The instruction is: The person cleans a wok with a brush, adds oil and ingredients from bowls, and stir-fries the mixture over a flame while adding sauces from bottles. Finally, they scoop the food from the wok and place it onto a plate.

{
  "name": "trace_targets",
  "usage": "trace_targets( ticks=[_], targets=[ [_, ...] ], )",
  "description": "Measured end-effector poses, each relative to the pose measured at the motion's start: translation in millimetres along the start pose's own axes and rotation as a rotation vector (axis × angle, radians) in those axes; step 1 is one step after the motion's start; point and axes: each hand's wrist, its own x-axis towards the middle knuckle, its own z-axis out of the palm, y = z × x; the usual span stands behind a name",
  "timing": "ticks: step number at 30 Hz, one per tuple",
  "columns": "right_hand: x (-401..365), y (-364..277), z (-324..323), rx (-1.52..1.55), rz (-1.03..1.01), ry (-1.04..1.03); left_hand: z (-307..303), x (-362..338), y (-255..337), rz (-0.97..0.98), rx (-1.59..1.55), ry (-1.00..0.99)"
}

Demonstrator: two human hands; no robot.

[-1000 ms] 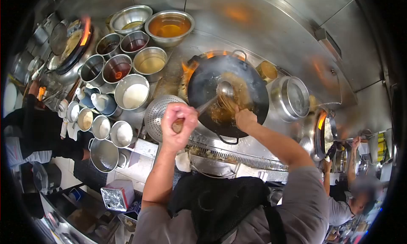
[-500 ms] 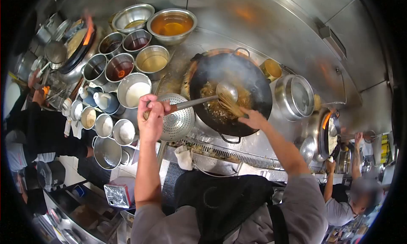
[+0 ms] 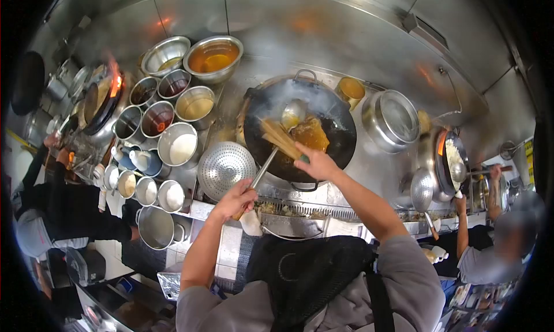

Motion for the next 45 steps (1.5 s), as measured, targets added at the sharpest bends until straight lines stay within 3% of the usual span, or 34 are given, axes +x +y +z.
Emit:
trace_targets(
  ticks=[3,5,7,8,9,11,12,13,15,16,18,19,21,22,23,25,26,28,29,30,31,33,34,36,37,39,40,42,43,45],
  targets=[
    [-39,-33,-10,-0.378,-0.199,-0.054,-1,-15,-10,-0.028,-0.136,-0.026],
    [-41,-20,-11,-0.487,-0.29,-0.091,8,-22,-25,0.015,-0.047,-0.001],
    [-14,8,-18,-0.572,-0.073,-0.067,21,-36,-25,-0.043,-0.117,0.007],
    [8,34,-15,-0.478,0.064,0.076,28,-40,-24,-0.011,-0.081,-0.001],
    [16,41,-13,-0.48,0.032,0.279,35,-43,-25,-0.017,-0.081,0.003],
    [9,50,5,-0.557,-0.114,0.138,40,-45,-18,-0.048,-0.214,-0.046],
    [-10,25,-5,-0.573,-0.271,0.014,46,-48,-8,-0.071,-0.316,-0.052],
    [-13,33,4,-0.537,-0.33,0.074,47,-47,-7,-0.074,-0.316,-0.049],
    [12,56,9,-0.437,0.052,0.216,52,-49,-9,-0.083,0.04,0.041],
    [21,52,-3,-0.438,0.248,0.24,57,-49,-15,-0.079,0.041,0.043],
    [26,57,-41,-0.488,0.307,0.093,64,-49,-32,0.301,1.469,0.494],
    [25,65,-56,-0.539,0.307,0.084,58,-49,-31,0.297,1.474,0.494],
    [20,88,-86,-0.503,0.199,0.183,37,-44,-21,0.251,1.152,0.311],
    [11,79,-108,-0.465,0.205,0.237,32,-47,-8,0.053,0.777,0.205],
    [6,80,-126,-0.467,0.206,0.241,30,-45,-9,0.058,0.778,0.203],
    [-1,82,-150,-0.292,0.091,0.58,24,-42,-11,0.051,0.963,0.242],
    [-2,79,-152,-0.297,0.089,0.588,26,-39,-15,0.154,0.944,0.28],
    [-7,73,-149,0.048,0.042,0.934,29,-37,-17,0.196,0.862,0.27],
    [-2,87,-134,0.013,-0.109,0.999,30,-35,-20,0.23,0.778,0.259],
    [-13,78,-149,-0.355,0.01,0.549,23,-29,-34,0.102,0.558,0.207],
    [-29,67,-163,-0.686,0.139,0.073,23,-33,-46,0.111,0.572,0.196],
    [-34,76,-191,-0.791,0.182,0.027,25,-31,-58,0.454,0.696,0.326],
    [-36,70,-206,-0.895,0.214,-0.048,31,-39,-48,0.33,0.806,0.402],
    [-55,53,-241,-0.664,0.243,0.25,30,-44,-40,0.316,0.896,0.446],
    [-50,56,-251,-0.66,0.241,0.263,27,-46,-37,0.286,0.979,0.491],
    [-47,55,-266,-0.248,-0.124,0.87,25,-48,-31,0.357,1.05,0.515],
    [-47,51,-265,-0.245,-0.121,0.874,25,-50,-26,0.394,1.104,0.513],
    [-52,41,-261,-0.505,-0.23,0.541,28,-56,-25,0.429,1.165,0.499],
    [-66,30,-272,-0.5,-0.219,0.559,32,-58,-22,0.44,1.155,0.487],
    [-78,10,-298,-0.82,0.144,0.142,35,-62,-22,0.446,1.147,0.48]
  ],
)
